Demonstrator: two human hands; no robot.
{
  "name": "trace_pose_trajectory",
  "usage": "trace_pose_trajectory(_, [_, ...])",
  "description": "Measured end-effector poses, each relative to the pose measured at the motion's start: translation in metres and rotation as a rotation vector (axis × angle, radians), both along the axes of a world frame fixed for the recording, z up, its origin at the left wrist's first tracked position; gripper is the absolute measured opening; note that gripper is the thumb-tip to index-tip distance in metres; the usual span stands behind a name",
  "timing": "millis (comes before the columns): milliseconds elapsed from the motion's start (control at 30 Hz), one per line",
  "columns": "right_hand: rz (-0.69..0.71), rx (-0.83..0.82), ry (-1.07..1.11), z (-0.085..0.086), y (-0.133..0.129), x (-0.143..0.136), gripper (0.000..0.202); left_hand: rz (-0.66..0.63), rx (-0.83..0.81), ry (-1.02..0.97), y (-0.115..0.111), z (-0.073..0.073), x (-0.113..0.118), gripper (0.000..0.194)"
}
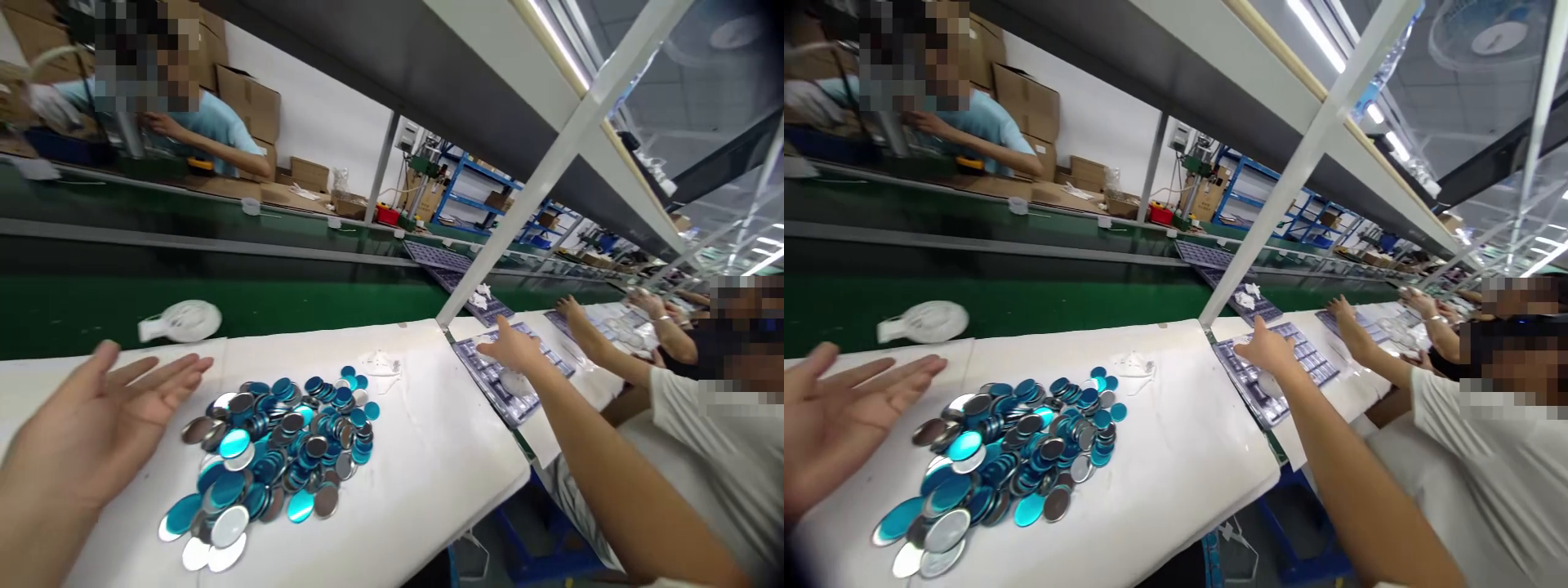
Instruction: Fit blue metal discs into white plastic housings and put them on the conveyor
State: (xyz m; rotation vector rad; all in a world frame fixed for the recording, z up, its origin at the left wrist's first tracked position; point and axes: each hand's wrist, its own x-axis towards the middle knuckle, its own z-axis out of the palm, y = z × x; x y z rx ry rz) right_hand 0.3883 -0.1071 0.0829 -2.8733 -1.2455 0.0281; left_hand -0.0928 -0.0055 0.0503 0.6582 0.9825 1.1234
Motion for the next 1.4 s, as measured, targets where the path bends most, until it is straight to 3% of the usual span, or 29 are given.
trace_pose_trajectory(67, [0.062,0.059,-0.032,0.008,-0.007,-0.033,0.09,0.054,-0.005,-0.002,-0.017,0.008,0.012,0.013])
trace_pose_trajectory(133, [0.192,0.17,0.023,0.012,-0.015,-0.081,0.089,-0.034,0.04,0.023,-0.035,0.01,0.026,0.012])
trace_pose_trajectory(267, [0.648,0.492,0.518,0.006,-0.014,-0.192,0.095,-0.336,-0.027,-0.08,-0.066,0.006,0.054,0.027])
trace_pose_trajectory(333, [0.853,0.488,0.646,-0.003,0.002,-0.228,0.1,-0.379,-0.064,-0.217,-0.075,0.003,0.061,0.025])
trace_pose_trajectory(367, [0.931,0.442,0.685,-0.008,0.013,-0.236,0.093,-0.371,-0.07,-0.25,-0.076,0.002,0.062,0.024])
trace_pose_trajectory(467, [0.998,0.303,0.68,-0.026,0.051,-0.225,0.037,-0.274,-0.09,-0.209,-0.069,-0.002,0.057,0.027])
trace_pose_trajectory(500, [0.984,0.272,0.647,-0.033,0.062,-0.214,0.027,-0.231,-0.096,-0.188,-0.066,-0.003,0.055,0.031])
trace_pose_trajectory(633, [0.978,0.125,0.548,-0.057,0.084,-0.176,0.024,-0.134,-0.13,-0.142,-0.057,-0.015,0.049,0.044])
trace_pose_trajectory(767, [0.983,0.044,0.54,-0.069,0.082,-0.17,0.021,-0.196,-0.165,-0.169,-0.061,-0.028,0.047,0.062])
trace_pose_trajectory(900, [0.929,0.057,0.575,-0.064,0.079,-0.172,0.013,-0.304,-0.095,-0.175,-0.066,-0.025,0.047,0.05])
trace_pose_trajectory(1033, [0.904,0.091,0.683,-0.044,0.063,-0.174,0.012,-0.275,-0.029,-0.101,-0.071,-0.014,0.051,0.043])
trace_pose_trajectory(1100, [0.912,0.135,0.819,-0.033,0.047,-0.182,0.011,-0.252,-0.001,-0.068,-0.073,-0.011,0.053,0.05])
trace_pose_trajectory(1267, [0.837,0.384,1.459,-0.024,0.009,-0.224,0.018,-0.262,0.06,0.016,-0.076,-0.017,0.054,0.059])
trace_pose_trajectory(1400, [0.781,0.442,1.478,-0.029,0.0,-0.248,0.008,-0.304,0.107,0.06,-0.076,-0.023,0.052,0.054])
